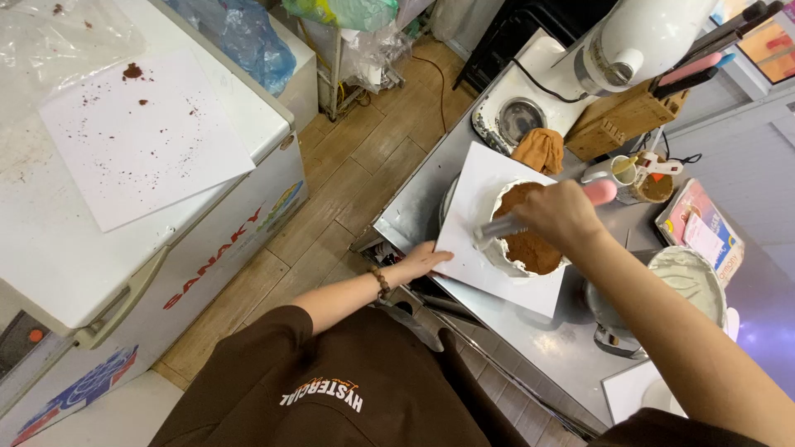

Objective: The person spreads white frosting over a round chocolate cake using a metal spatula, repeatedly smoothing the top and sides. They rotate the cake board to access different areas and wipe the spatula with a cloth. The cake is fully covered in white frosting by the end of the clip.

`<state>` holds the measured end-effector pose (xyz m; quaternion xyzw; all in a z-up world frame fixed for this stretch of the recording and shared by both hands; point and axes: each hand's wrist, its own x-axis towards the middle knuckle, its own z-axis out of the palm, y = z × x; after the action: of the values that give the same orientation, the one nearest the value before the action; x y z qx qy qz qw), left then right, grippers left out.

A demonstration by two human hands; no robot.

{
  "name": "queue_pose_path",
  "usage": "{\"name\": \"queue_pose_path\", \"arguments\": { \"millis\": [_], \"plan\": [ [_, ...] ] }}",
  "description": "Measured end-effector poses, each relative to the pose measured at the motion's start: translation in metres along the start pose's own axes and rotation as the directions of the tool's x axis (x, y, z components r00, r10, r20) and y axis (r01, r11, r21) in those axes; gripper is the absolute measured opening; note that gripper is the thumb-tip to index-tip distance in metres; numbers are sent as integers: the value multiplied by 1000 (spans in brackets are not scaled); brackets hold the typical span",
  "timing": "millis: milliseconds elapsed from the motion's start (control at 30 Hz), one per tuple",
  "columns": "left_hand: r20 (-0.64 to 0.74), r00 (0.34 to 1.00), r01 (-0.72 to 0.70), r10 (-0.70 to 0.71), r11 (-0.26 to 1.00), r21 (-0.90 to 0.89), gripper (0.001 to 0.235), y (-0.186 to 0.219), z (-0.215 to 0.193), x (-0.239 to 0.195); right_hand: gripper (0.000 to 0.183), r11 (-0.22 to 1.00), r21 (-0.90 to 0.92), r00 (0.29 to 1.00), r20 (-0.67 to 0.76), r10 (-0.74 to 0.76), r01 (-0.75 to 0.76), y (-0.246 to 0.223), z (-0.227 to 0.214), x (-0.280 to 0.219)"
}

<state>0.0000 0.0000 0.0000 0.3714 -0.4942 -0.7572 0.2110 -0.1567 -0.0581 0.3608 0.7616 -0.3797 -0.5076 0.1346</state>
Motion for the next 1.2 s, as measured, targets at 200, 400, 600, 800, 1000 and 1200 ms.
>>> {"name": "queue_pose_path", "arguments": {
  "millis": [200,400,600,800,1000,1200],
  "plan": [
    [-90,995,45,-33,990,132,50,29,-41,11,12,997,66,998,-55,-30,33,-9,14,-12],
    [-346,936,-50,-70,944,-325,65,41,-17,-14,11,999,21,977,-205,50,-47,-4,3,0],
    [7,996,86,-86,994,-66,78,1,76,-41,19,996,93,993,-114,16,-6,-16,-15,-2],
    [133,991,2,30,971,-238,55,-19,61,-25,18,988,130,973,-199,112,-87,-19,-6,8],
    [163,978,126,-127,992,17,54,39,-35,-15,17,988,156,988,-153,40,-16,-43,-22,-10],
    [-125,982,14,-138,725,-689,90,84,-73,3,39,980,199,986,-161,39,-7,-44,-42,-19]
  ]
}}
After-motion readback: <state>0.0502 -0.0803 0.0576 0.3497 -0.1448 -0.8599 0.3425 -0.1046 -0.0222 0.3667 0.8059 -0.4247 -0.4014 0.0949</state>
